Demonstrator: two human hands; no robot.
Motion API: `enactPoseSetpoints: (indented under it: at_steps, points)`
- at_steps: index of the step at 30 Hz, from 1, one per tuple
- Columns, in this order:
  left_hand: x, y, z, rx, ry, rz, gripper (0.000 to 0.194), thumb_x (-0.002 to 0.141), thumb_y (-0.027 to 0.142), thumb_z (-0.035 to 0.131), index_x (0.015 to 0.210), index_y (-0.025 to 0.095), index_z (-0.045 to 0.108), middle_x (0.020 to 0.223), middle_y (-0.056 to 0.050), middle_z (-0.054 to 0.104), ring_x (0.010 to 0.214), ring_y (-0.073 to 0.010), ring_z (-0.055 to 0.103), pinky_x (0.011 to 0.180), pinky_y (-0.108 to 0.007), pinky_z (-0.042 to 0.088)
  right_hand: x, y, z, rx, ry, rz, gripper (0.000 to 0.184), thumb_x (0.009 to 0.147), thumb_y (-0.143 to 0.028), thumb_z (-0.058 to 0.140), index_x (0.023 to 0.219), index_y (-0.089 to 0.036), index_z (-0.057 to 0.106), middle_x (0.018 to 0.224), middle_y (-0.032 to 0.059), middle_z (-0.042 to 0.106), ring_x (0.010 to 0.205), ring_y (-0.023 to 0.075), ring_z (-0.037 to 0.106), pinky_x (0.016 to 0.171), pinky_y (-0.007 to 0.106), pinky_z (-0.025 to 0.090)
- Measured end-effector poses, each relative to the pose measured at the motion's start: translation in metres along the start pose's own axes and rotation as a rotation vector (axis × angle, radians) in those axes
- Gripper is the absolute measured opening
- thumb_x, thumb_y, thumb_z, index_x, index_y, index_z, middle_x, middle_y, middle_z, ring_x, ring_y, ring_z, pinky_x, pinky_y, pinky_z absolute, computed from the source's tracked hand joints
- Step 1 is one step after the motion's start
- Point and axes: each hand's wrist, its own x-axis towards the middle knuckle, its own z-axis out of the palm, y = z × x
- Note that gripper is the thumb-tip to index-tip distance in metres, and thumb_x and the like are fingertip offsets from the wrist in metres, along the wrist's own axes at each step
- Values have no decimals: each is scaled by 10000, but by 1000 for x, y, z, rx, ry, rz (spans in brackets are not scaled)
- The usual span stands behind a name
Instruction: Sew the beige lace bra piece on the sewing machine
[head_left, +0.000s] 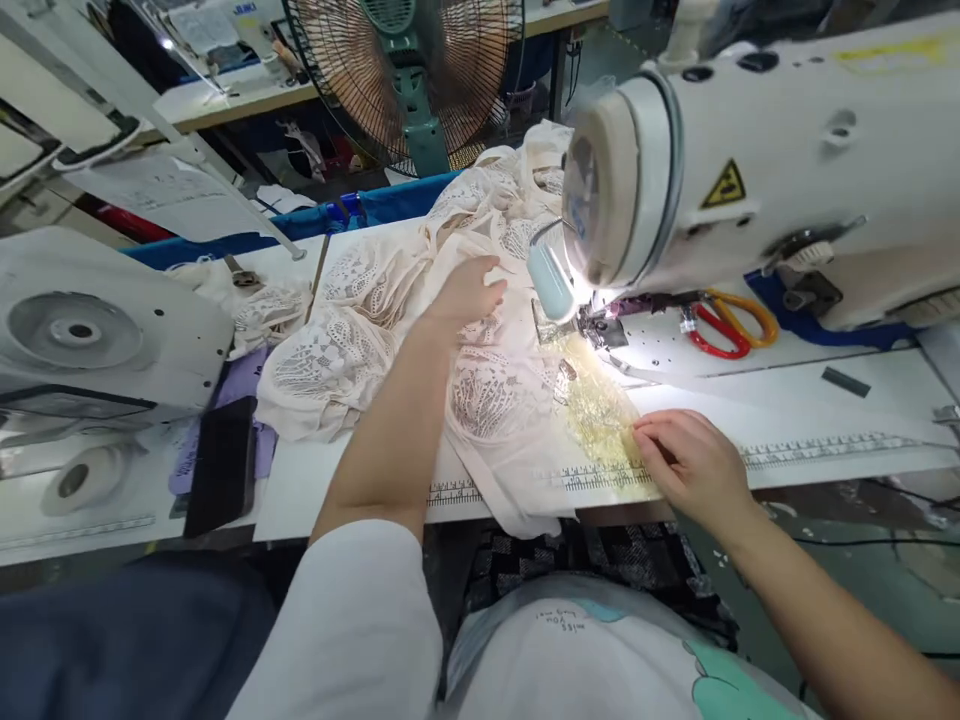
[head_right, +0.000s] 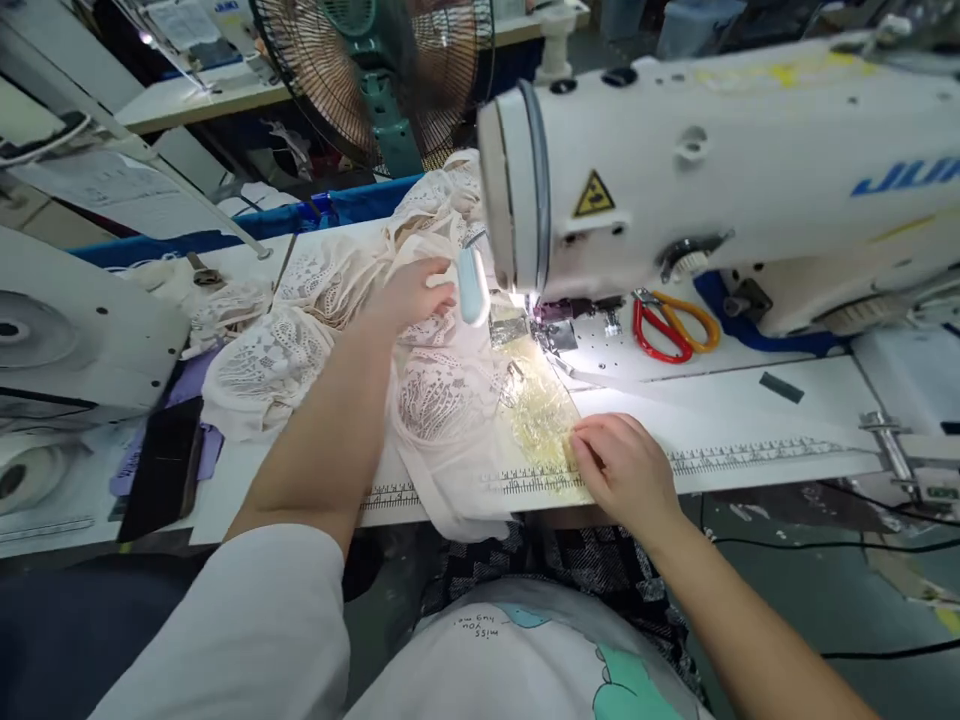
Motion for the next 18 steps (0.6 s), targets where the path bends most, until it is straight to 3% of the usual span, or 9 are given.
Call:
enactPoseSetpoints:
  at_steps: [2,4,6,8,10,14,16,18]
  points:
    - [-18,5,-17,89,-13,60,309,886,246,357,1074,149,582,1083,-89,611,793,-168,627,721,-302,490,-1,0,-2,-12,-22,7,210,871,-246,449,719,-206,589,790,35,668,774,185,590,666,318,469]
    - [-45,10,-25,217,-20,120,283,874,255,378,895,152,640,950,-76,653,843,-208,620,771,-348,484,-2,0,-3,-22,-41,13,222,876,-254,439,724,-204,592,795,37,670,777,190,586,650,316,465]
    - [-75,8,-18,353,-118,233,289,870,287,405,977,167,646,1057,-78,650,1037,-246,570,895,-389,446,-4,1,-3,-34,-34,12,226,878,-261,437,725,-203,593,801,38,672,779,195,586,644,317,467]
    - [-103,1,3,475,-291,443,435,868,366,441,1253,174,506,1349,-91,482,1269,-266,399,1040,-430,330,-5,2,-3,-42,-31,3,227,875,-266,440,724,-200,596,807,41,673,774,202,588,642,322,473]
    - [-124,-8,33,557,-301,497,580,869,468,433,1370,186,364,1482,-110,272,1367,-296,221,1102,-498,189,-5,1,-3,-35,-30,-2,226,871,-270,442,736,-195,606,818,48,673,781,212,590,646,331,480]
    - [-144,1,88,595,-143,394,594,888,502,373,1376,164,354,1488,-137,244,1379,-307,175,1107,-501,158,-5,-6,-4,-18,0,7,239,875,-288,437,836,-176,643,870,74,664,830,232,592,680,346,495]
    - [-147,20,104,586,-51,357,569,896,493,359,1364,169,371,1474,-135,280,1362,-312,219,1088,-513,195,-5,-12,-3,-35,2,3,256,876,-301,442,923,-164,653,914,87,656,850,234,593,709,350,499]
    - [-144,39,107,573,25,341,522,915,454,333,1351,172,382,1457,-132,318,1325,-302,293,1061,-531,228,-6,-17,-1,-77,-43,-39,285,871,-318,459,1014,-154,644,1005,101,645,898,248,586,757,367,495]
